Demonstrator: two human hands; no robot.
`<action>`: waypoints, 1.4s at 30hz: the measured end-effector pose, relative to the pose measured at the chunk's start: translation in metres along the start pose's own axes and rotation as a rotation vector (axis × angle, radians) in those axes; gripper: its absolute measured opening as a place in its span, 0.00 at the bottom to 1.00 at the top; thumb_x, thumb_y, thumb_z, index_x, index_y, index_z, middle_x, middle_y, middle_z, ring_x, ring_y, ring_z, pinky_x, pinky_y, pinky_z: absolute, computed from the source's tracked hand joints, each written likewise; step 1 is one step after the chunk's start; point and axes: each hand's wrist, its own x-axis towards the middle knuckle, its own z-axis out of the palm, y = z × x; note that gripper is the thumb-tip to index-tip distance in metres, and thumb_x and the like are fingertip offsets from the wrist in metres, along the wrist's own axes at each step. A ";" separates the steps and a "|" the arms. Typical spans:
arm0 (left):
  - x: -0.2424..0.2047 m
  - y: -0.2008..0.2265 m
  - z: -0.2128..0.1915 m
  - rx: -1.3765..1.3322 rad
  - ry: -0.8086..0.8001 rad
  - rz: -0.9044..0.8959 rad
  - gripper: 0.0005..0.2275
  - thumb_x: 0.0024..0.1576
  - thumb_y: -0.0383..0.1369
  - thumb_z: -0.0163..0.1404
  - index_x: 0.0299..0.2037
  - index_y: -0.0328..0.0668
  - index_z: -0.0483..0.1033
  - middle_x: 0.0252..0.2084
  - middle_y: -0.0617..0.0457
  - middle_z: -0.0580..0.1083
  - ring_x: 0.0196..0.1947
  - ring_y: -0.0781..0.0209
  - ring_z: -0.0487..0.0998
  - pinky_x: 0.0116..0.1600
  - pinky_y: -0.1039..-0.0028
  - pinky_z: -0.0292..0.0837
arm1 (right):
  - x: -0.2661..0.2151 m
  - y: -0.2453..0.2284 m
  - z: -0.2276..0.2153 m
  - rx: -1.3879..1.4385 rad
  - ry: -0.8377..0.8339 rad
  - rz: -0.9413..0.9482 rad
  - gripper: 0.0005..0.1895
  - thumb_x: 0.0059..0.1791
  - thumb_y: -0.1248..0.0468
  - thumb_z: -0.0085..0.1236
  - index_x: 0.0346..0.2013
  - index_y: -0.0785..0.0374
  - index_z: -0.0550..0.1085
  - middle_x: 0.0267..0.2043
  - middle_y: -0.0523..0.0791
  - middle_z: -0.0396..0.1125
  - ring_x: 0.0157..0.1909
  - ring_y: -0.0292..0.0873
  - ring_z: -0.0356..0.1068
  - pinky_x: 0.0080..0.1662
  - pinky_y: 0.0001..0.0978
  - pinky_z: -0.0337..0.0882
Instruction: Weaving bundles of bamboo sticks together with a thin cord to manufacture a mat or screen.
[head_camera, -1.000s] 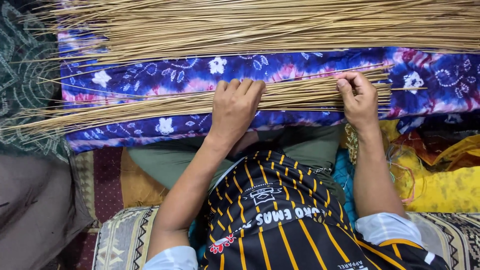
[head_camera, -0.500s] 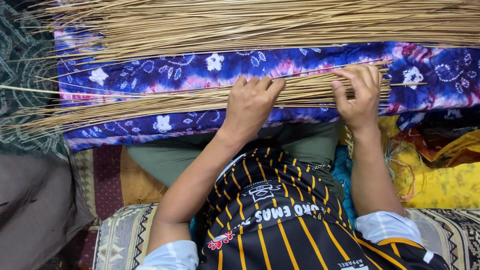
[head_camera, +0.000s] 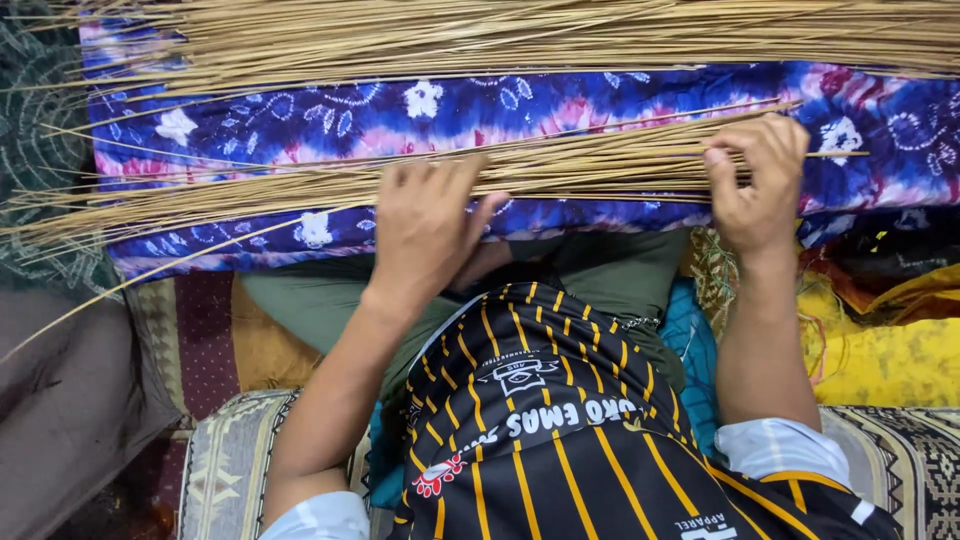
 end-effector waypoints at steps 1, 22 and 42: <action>-0.003 -0.006 -0.009 0.098 0.001 -0.031 0.19 0.68 0.51 0.46 0.54 0.47 0.77 0.35 0.55 0.79 0.34 0.61 0.75 0.42 0.72 0.64 | 0.001 0.001 -0.004 -0.075 -0.017 0.052 0.13 0.63 0.61 0.49 0.43 0.67 0.75 0.44 0.52 0.73 0.52 0.54 0.69 0.69 0.59 0.57; -0.020 0.001 0.010 -0.055 0.081 -0.058 0.08 0.67 0.39 0.53 0.49 0.48 0.78 0.37 0.55 0.81 0.35 0.60 0.77 0.44 0.67 0.65 | 0.026 -0.068 -0.002 -0.091 -0.101 -0.064 0.04 0.59 0.67 0.68 0.47 0.64 0.80 0.47 0.49 0.77 0.51 0.49 0.72 0.71 0.58 0.55; -0.037 -0.031 0.029 -0.120 0.201 -0.073 0.06 0.64 0.33 0.50 0.49 0.51 0.76 0.35 0.58 0.74 0.36 0.58 0.76 0.46 0.68 0.65 | 0.052 -0.076 0.026 0.041 -0.107 -0.103 0.04 0.57 0.68 0.66 0.46 0.59 0.80 0.42 0.45 0.75 0.45 0.51 0.72 0.64 0.51 0.60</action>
